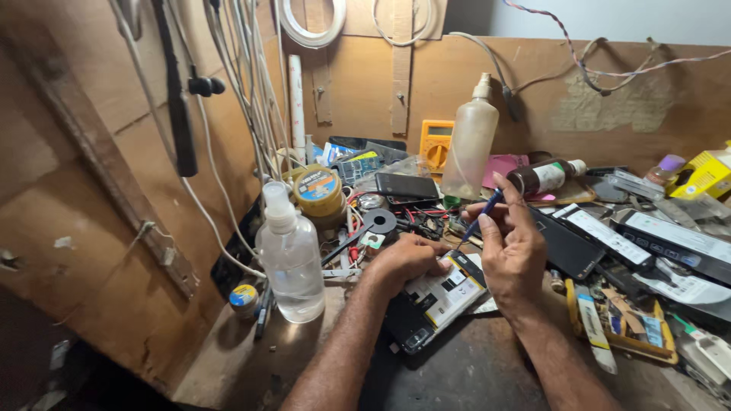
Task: The person uses a small blue-handled screwdriver to unscrew and remove a battery from a disassembled mobile phone on a cluttered workbench. The battery is lifted out and set aside while the person continues to manipulate the phone chassis.
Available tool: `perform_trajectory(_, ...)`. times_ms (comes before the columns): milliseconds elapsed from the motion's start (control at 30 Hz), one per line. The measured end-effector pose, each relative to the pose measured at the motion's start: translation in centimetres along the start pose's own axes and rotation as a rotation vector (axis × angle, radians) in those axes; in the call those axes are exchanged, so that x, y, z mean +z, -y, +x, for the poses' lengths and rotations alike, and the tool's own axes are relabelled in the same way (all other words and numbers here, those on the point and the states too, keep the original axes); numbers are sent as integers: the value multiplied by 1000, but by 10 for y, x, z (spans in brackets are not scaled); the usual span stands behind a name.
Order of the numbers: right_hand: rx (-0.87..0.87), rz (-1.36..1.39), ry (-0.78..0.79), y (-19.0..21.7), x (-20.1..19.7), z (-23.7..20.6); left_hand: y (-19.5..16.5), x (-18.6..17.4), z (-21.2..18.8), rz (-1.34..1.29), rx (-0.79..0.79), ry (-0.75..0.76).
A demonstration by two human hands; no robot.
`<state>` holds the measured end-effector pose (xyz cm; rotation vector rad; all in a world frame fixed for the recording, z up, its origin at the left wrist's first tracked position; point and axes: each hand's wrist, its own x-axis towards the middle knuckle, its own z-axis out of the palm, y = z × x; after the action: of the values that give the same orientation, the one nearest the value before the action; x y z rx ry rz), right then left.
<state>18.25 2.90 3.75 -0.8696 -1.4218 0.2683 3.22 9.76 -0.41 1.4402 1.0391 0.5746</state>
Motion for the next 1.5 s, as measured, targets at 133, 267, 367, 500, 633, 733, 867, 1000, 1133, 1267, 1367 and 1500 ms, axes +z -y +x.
perform_trajectory(133, -130, -309, -46, -3, 2, -2, 0, 0, -2, -95, -2, 9)
perform_trajectory(267, -4, 8, -28, -3, 1, -3, -2, 0, -3, -25, -2, -29)
perform_trajectory(367, -31, -82, 10, -1, 0, -3, -5, 0, -4, -34, -38, -30)
perform_trajectory(500, -35, -211, -29, 2, 4, -4, -9, 1, -9, -11, -28, -23)
perform_trajectory(633, 23, -184, -52, 5, 1, -4, -10, 0, -11, -11, -51, -32)
perform_trajectory(733, 25, -124, -65, 5, 0, -5, -8, -1, -9, 28, -22, -26)
perform_trajectory(867, -16, -101, -73, 4, -3, -5, -3, -1, -4, -22, -11, -11)
perform_trajectory(1000, -40, -98, -67, 2, -9, -4, -1, 0, 0, -27, -25, -12)
perform_trajectory(1133, 15, -104, -42, -1, -12, -2, -2, 0, -1, -50, -35, -12)
perform_trajectory(1267, 42, -61, -18, 0, -12, 0, -5, 1, -2, -67, -47, -10)
perform_trajectory(1367, 61, -125, -40, 6, -15, -1, -5, 1, -3, -49, -48, -9)
perform_trajectory(1500, 50, -271, -103, 17, -23, -4, -3, 0, -3, -76, -51, -5)
